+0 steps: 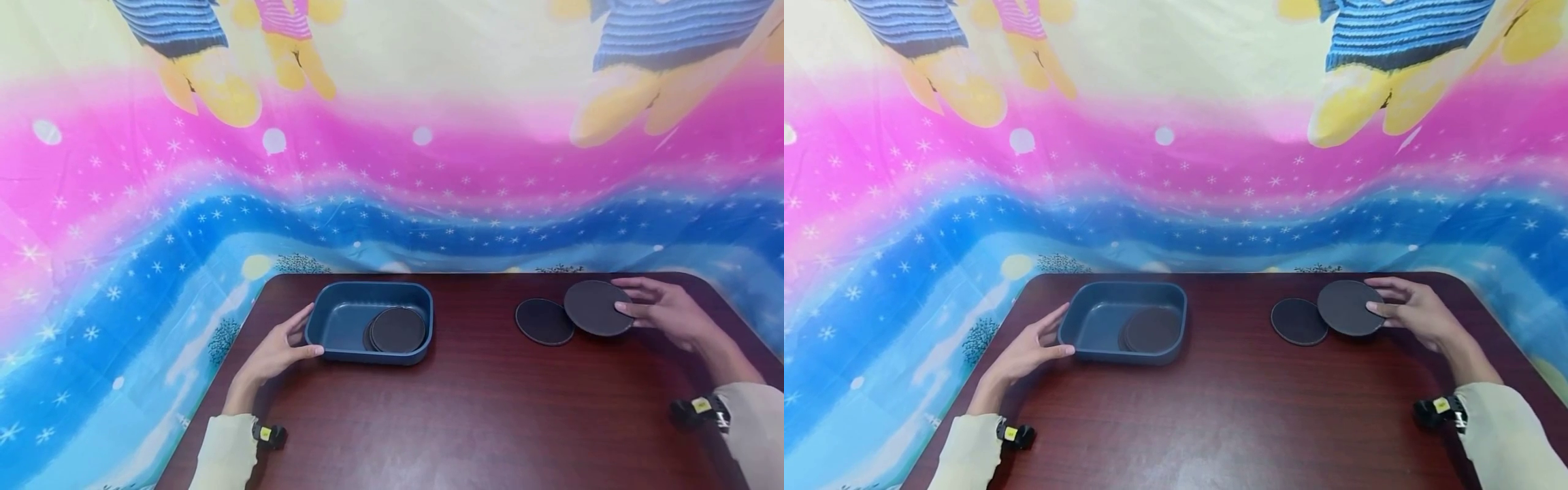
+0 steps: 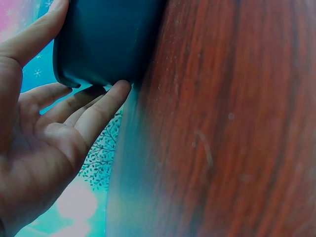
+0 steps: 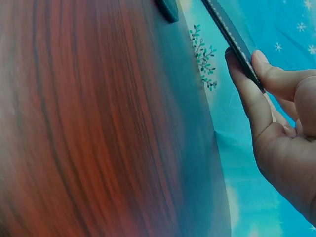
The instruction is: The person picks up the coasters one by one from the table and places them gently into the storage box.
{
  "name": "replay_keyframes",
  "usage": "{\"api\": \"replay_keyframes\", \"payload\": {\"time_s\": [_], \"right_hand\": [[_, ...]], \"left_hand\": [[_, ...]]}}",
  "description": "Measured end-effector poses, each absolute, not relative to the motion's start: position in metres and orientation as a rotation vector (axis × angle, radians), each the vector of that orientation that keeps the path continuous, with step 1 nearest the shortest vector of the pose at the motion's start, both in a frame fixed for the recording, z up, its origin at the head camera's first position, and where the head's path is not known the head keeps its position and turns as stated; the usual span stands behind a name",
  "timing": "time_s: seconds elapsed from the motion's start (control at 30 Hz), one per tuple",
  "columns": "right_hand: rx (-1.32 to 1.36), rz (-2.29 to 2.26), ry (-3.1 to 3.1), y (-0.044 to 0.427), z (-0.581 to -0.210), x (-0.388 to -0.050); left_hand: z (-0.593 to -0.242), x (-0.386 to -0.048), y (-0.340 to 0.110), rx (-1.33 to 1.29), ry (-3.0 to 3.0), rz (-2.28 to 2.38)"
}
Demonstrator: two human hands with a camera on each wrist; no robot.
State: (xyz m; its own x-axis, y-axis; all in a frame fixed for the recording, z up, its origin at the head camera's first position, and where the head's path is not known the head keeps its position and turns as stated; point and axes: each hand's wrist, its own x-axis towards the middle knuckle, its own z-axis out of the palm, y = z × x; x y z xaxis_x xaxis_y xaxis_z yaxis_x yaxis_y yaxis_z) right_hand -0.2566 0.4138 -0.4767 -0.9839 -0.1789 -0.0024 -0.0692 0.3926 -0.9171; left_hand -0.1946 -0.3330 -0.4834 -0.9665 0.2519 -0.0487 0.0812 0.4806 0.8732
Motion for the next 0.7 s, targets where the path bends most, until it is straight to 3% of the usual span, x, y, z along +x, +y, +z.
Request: {"api": "replay_keyframes", "payload": {"time_s": [0.7], "right_hand": [[-0.082, -2.074, 2.162, 0.371, -0.47, -0.232]], "left_hand": [[-0.483, -0.194, -0.332, 0.275, 2.572, 1.469]]}}
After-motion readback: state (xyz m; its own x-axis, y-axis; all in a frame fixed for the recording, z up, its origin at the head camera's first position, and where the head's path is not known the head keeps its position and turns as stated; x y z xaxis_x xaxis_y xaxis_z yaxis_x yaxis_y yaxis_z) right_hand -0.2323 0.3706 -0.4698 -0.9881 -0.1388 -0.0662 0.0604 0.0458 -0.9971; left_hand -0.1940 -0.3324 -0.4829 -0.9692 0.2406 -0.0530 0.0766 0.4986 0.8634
